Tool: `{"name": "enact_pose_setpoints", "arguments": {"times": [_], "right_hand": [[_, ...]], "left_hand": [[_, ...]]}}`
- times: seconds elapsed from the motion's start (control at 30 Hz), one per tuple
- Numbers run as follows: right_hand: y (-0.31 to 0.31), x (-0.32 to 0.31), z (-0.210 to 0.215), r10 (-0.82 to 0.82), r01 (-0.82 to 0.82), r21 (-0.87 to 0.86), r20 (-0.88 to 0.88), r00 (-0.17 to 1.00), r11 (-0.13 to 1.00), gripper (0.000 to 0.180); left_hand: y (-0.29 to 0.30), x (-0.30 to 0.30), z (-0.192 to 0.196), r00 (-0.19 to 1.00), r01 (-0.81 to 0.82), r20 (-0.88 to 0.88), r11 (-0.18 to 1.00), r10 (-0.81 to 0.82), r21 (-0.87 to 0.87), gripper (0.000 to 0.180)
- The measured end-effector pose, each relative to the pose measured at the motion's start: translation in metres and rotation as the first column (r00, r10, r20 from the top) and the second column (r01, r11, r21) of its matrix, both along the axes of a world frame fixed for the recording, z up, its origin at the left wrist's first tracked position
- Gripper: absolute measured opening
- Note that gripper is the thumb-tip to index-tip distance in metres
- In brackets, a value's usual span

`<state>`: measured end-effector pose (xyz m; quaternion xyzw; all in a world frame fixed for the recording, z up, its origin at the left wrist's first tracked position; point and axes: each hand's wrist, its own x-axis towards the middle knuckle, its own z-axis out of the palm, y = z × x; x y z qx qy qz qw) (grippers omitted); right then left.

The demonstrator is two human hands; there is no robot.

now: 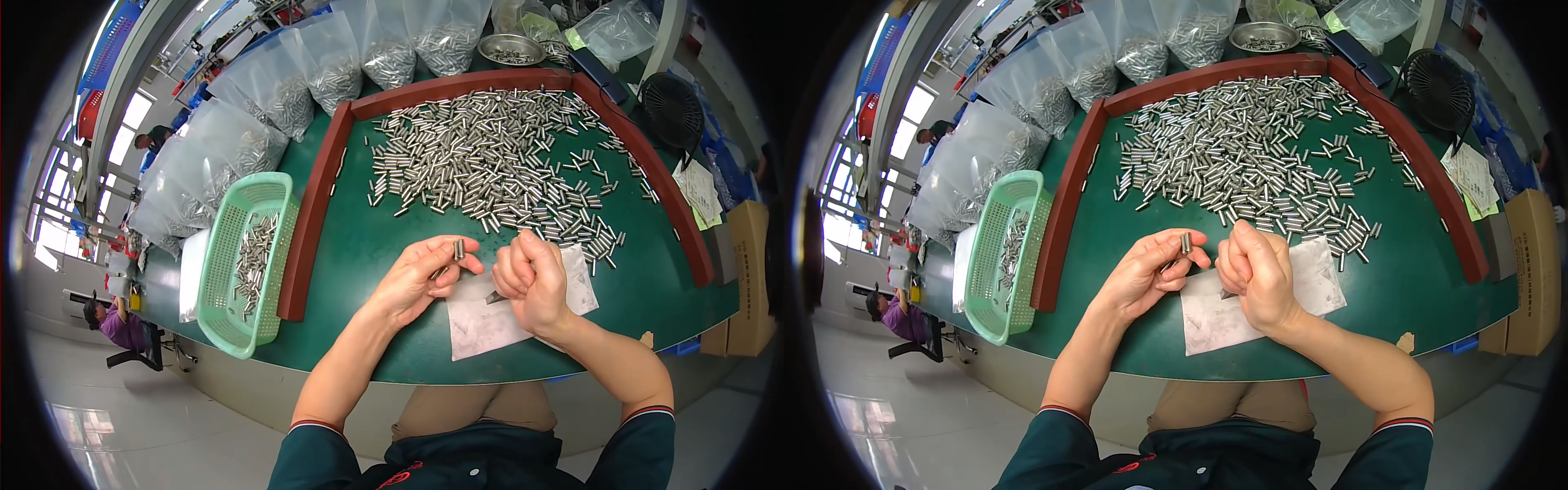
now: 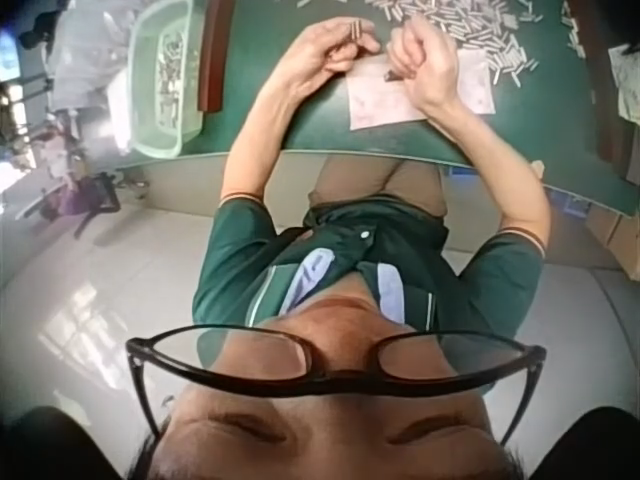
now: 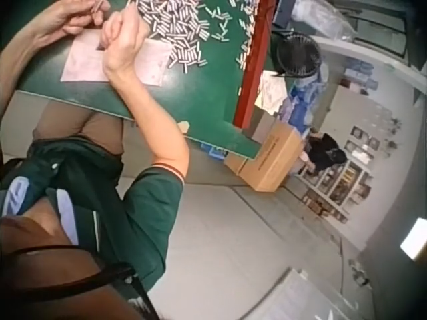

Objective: Assembling and inspecting small metal cylindrical components using a handheld stylus and cloth at a factory workbench.

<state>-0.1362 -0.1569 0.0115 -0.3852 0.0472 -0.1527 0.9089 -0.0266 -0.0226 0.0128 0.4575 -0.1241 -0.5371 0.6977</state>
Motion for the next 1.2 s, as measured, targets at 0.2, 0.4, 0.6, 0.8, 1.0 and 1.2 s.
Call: {"name": "enact_pose_setpoints", "arguments": {"times": [0.2, 0.4, 0.6, 0.8, 1.0, 1.2], "right_hand": [[0.0, 0.0, 0.0, 0.002, -0.002, 0.002, -0.004, 1.0, 1.0, 0.043], [-0.001, 0.0, 0.001, 0.009, -0.009, 0.0, -0.01, 1.0, 1.0, 0.044], [-0.002, 0.001, 0.001, 0.003, -0.003, 0.019, -0.021, 1.0, 1.0, 0.044], [-0.002, 0.003, 0.002, -0.001, 0.001, 0.009, -0.014, 1.0, 1.0, 0.044], [-0.004, 0.001, 0.0, 0.014, -0.014, 0.016, -0.026, 1.0, 1.0, 0.044], [-0.002, 0.001, 0.002, 0.0, 0.001, 0.022, -0.049, 0.999, 1.0, 0.044]], "left_hand": [[0.005, 0.012, -0.007, 0.972, -0.201, -0.128, 0.98, 0.198, -0.01, 0.038], [-0.007, 0.032, -0.01, 0.44, -0.468, 0.897, 0.864, 0.048, 0.184, 0.017], [-0.014, 0.033, -0.014, -0.052, -0.503, 0.975, 0.849, -0.217, 0.162, 0.011], [-0.008, 0.034, -0.012, -0.068, -0.499, 0.95, 0.835, -0.305, 0.232, 0.009], [0.007, 0.035, -0.004, 0.998, -0.057, 0.015, 0.998, 0.057, 0.004, 0.013], [0.007, 0.034, -0.007, 0.998, -0.023, -0.061, 0.999, 0.02, -0.038, 0.014]]}}
